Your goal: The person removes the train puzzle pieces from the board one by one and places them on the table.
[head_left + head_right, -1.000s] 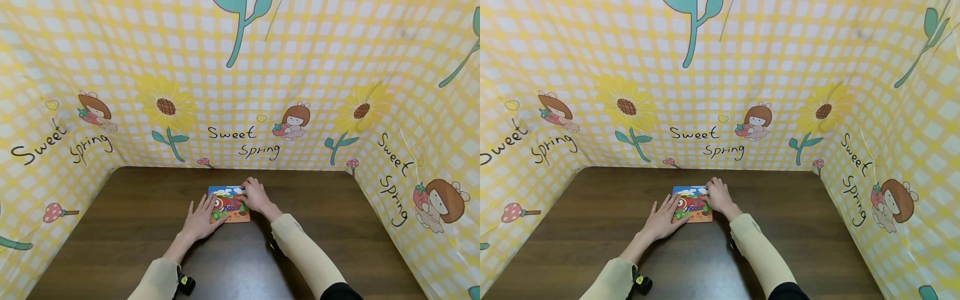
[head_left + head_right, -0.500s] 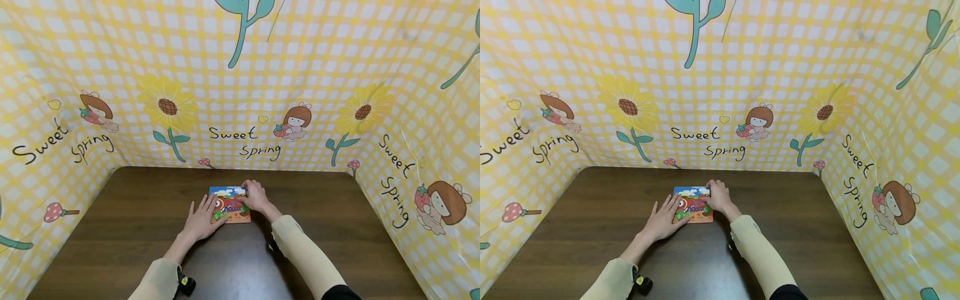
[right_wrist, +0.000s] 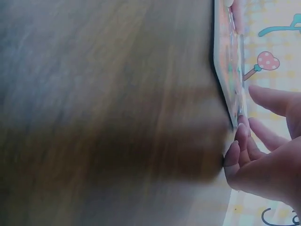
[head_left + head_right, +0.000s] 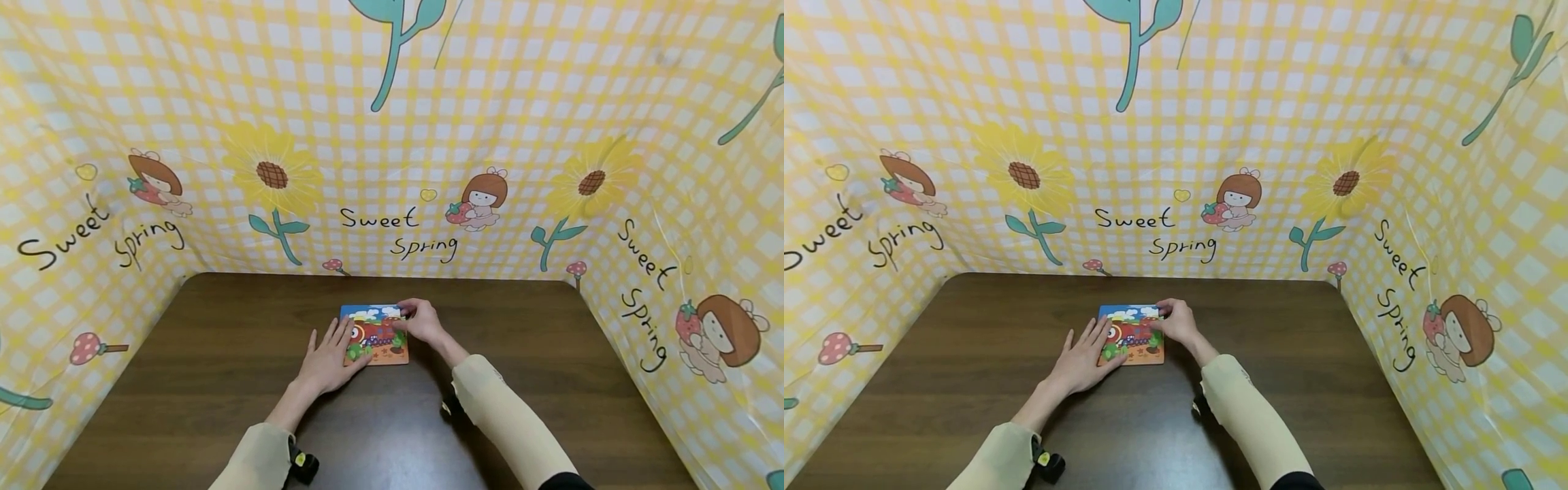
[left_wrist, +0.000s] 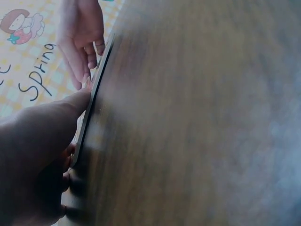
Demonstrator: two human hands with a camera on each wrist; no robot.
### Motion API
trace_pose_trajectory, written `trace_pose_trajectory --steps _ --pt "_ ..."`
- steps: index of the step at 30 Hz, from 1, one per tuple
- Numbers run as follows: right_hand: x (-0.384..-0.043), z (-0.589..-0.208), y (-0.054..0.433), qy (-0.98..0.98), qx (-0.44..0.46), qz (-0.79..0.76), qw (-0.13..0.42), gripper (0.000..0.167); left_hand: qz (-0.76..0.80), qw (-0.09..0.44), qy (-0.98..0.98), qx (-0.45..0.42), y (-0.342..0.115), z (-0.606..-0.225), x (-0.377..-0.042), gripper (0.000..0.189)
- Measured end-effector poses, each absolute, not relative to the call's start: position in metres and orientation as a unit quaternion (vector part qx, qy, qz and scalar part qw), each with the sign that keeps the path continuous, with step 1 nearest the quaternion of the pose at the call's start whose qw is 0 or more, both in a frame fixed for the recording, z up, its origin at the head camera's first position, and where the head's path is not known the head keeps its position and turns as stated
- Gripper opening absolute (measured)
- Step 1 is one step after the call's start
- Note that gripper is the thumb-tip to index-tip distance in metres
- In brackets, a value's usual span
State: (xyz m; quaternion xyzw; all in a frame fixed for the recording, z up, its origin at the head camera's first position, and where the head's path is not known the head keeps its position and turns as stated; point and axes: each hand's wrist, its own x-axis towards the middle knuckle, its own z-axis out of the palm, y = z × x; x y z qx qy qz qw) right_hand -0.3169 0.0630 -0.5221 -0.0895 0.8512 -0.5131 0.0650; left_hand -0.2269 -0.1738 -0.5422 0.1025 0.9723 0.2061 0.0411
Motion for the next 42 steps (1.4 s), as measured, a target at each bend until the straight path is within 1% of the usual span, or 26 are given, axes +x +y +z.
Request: trace_pose_trajectory --steps 6,13,18,24,30,37,42 --pt "-0.316 -0.522 0.064 0.826 -0.058 -0.554 0.084 0.040 0.202 0.049 0.973 0.100 -0.173 -0.546 -0.228 0.095" --pt "-0.317 -0.522 0.061 0.815 -0.050 -0.572 0.076 0.037 0.203 0.045 0.973 0.101 -0.175 -0.546 -0.229 0.094" --pt "-0.318 -0.525 0.060 0.810 -0.053 -0.578 0.076 0.040 0.205 0.043 0.972 0.103 -0.174 -0.546 -0.229 0.095" --pt "-0.320 -0.528 0.060 0.806 -0.067 -0.584 0.073 0.041 0.211 0.036 0.971 0.104 -0.175 -0.545 -0.228 0.094" --pt "-0.321 -0.523 0.061 0.811 -0.078 -0.570 0.108 0.040 0.203 0.047 0.973 0.101 -0.175 -0.544 -0.228 0.094" --pt "-0.324 -0.520 0.054 0.825 -0.111 -0.538 0.135 0.045 0.203 0.040 0.973 0.102 -0.176 -0.544 -0.226 0.092" --pt "-0.323 -0.521 0.052 0.829 -0.135 -0.526 0.133 0.038 0.208 0.038 0.971 0.106 -0.175 -0.542 -0.226 0.092"
